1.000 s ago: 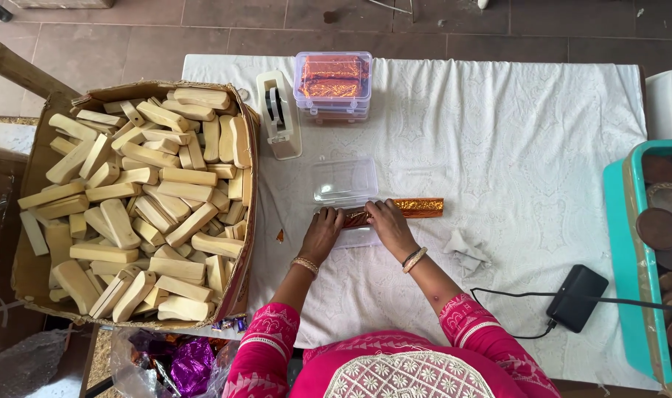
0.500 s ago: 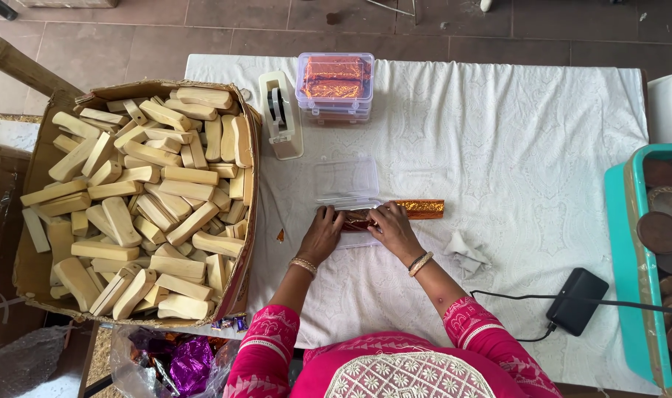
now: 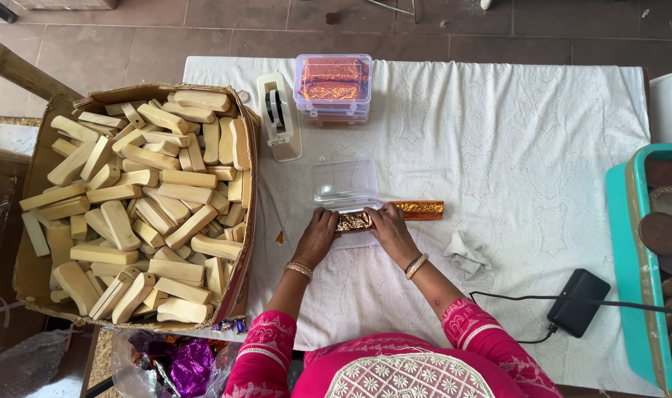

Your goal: Wrapping wooden blocks in decorative paper and placing them into clear plastic containers.

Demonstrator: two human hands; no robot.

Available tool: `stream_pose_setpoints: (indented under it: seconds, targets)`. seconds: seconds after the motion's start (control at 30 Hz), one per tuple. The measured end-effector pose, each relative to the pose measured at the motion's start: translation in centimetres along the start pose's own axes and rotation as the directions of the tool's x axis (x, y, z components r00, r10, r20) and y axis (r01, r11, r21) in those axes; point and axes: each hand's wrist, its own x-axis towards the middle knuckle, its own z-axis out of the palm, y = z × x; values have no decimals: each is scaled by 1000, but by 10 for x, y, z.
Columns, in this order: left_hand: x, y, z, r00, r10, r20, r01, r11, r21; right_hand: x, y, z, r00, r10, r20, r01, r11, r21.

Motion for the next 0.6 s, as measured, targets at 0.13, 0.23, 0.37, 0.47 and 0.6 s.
stream_pose_setpoints:
  seconds: [0.13,0.23,0.37,0.47,0.6]
  targets:
    - [4,7,-7,991,-1,-132,7,999,44,10,0,2,999,32,42,-28,995,-92]
    - [7,3,3,991,-40,-128,39,999,-9,18,-3,-8,998,36,43,-30,990,-138]
    - [8,4,7,977,-102,-189,91,994,-66,24,3,-2,998,34,54,-27,991,-130]
    - [11,0,5,980,-151,-130,130,979,-155,26,9,1,995,39,89,-29,993,-111]
    - [10,0,-8,991,-108,-73,99,988,-116,28,20,10,984,81,160,-69,994,-80]
